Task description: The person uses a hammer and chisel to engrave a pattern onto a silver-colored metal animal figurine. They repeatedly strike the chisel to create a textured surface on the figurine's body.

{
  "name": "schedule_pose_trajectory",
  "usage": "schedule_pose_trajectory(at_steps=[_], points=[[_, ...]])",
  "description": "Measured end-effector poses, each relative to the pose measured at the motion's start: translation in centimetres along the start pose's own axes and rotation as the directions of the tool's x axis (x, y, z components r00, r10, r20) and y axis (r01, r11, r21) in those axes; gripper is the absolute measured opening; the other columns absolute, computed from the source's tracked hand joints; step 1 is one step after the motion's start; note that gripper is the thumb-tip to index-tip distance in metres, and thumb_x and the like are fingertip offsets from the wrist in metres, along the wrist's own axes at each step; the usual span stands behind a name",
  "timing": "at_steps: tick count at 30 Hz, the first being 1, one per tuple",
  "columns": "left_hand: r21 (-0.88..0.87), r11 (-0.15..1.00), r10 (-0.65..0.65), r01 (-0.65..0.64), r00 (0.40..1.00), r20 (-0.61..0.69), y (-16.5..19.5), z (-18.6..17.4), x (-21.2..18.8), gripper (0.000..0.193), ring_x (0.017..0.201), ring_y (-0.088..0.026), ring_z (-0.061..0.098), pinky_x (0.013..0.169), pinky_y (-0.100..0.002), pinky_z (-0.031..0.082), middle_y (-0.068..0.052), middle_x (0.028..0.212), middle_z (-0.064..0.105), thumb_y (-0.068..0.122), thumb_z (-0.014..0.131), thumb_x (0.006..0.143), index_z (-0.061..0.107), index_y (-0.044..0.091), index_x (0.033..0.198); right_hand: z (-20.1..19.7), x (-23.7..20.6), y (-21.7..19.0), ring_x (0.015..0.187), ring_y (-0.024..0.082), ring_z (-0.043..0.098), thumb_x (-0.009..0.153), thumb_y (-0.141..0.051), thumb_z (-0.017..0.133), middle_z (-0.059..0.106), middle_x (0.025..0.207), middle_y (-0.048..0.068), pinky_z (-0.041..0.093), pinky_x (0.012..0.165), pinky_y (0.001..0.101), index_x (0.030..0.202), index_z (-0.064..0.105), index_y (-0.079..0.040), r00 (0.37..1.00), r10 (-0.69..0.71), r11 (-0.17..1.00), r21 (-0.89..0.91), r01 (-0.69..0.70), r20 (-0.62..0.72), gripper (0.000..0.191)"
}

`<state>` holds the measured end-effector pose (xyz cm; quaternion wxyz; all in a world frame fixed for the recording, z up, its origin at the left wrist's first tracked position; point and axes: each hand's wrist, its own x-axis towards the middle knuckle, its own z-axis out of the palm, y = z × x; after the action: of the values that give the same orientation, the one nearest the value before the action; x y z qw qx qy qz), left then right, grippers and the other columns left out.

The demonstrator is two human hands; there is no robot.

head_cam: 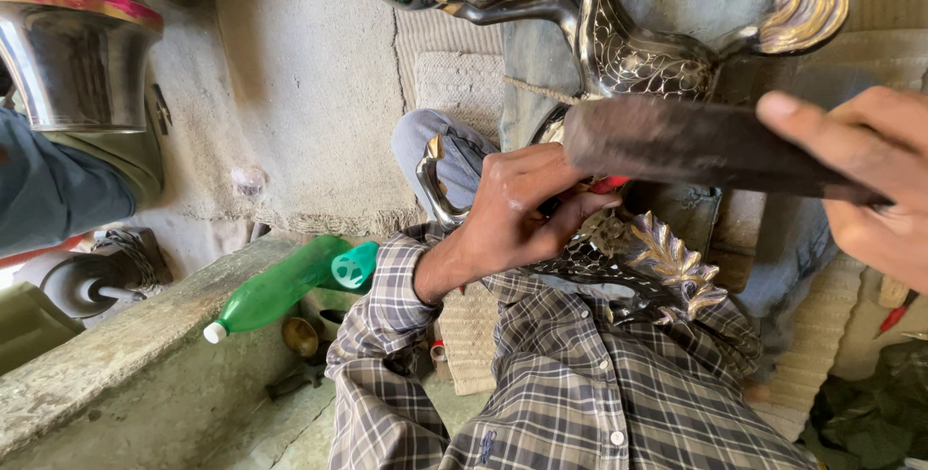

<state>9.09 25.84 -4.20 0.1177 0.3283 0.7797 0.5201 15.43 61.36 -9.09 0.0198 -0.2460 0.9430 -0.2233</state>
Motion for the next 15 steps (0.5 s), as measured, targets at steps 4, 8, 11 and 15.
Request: schedule_pose_trajectory(at_steps=[4, 8, 11, 15], points=[[-0.048, 0.996, 0.067, -0.069, 0.997, -0.04, -0.1, 0.1, -0.2, 0.05, 0.091, -0.02, 0.077, 0.079, -0.031, 0.063, -0.01, 0.11, 0.076, 0.001, 0.079, 0.093, 0.061, 0.013, 0.138, 0.2, -0.2, -0.4, 0.07, 0.016, 0.056, 0.088, 0.008, 0.071, 0.06, 0.088, 0.005, 0.05, 0.063, 0.0321, 0.112, 0.059, -0.011, 0.955, 0.262, 0.906, 0.305, -0.293, 0.139, 0.034], [-0.028, 0.999, 0.022, -0.023, 1.0, -0.012, -0.3, 0.0, -0.1, 0.05, 0.084, -0.016, 0.078, 0.074, -0.03, 0.062, -0.006, 0.105, 0.078, 0.0, 0.08, 0.093, 0.063, 0.014, 0.138, -0.4, 0.0, -1.4, 0.078, 0.018, 0.063, 0.087, 0.008, 0.069, 0.065, 0.095, 0.009, 0.054, 0.077, 0.0332, 0.134, 0.055, -0.004, 0.923, 0.374, 0.858, 0.343, -0.382, 0.093, 0.051], [-0.046, 0.999, 0.023, -0.023, 1.0, -0.008, -0.3, -0.1, -0.2, 0.054, 0.087, -0.017, 0.078, 0.075, -0.031, 0.062, -0.007, 0.111, 0.077, -0.002, 0.079, 0.092, 0.061, 0.012, 0.141, -1.2, 0.5, -1.6, 0.099, 0.027, 0.067, 0.08, 0.007, 0.067, 0.062, 0.115, 0.02, 0.055, 0.089, 0.0361, 0.138, 0.051, 0.002, 0.962, 0.271, 0.87, 0.432, -0.238, -0.015, 0.06], [-0.026, 0.995, 0.1, -0.101, 0.994, -0.033, -0.6, -0.1, -0.4, 0.055, 0.091, -0.019, 0.077, 0.079, -0.032, 0.063, -0.011, 0.119, 0.076, -0.002, 0.078, 0.092, 0.059, 0.012, 0.141, -1.6, 0.9, -1.9, 0.105, 0.031, 0.067, 0.074, 0.012, 0.063, 0.061, 0.124, 0.021, 0.055, 0.092, 0.0371, 0.147, 0.04, 0.006, 0.983, 0.174, 0.833, 0.542, -0.114, -0.061, 0.077]])
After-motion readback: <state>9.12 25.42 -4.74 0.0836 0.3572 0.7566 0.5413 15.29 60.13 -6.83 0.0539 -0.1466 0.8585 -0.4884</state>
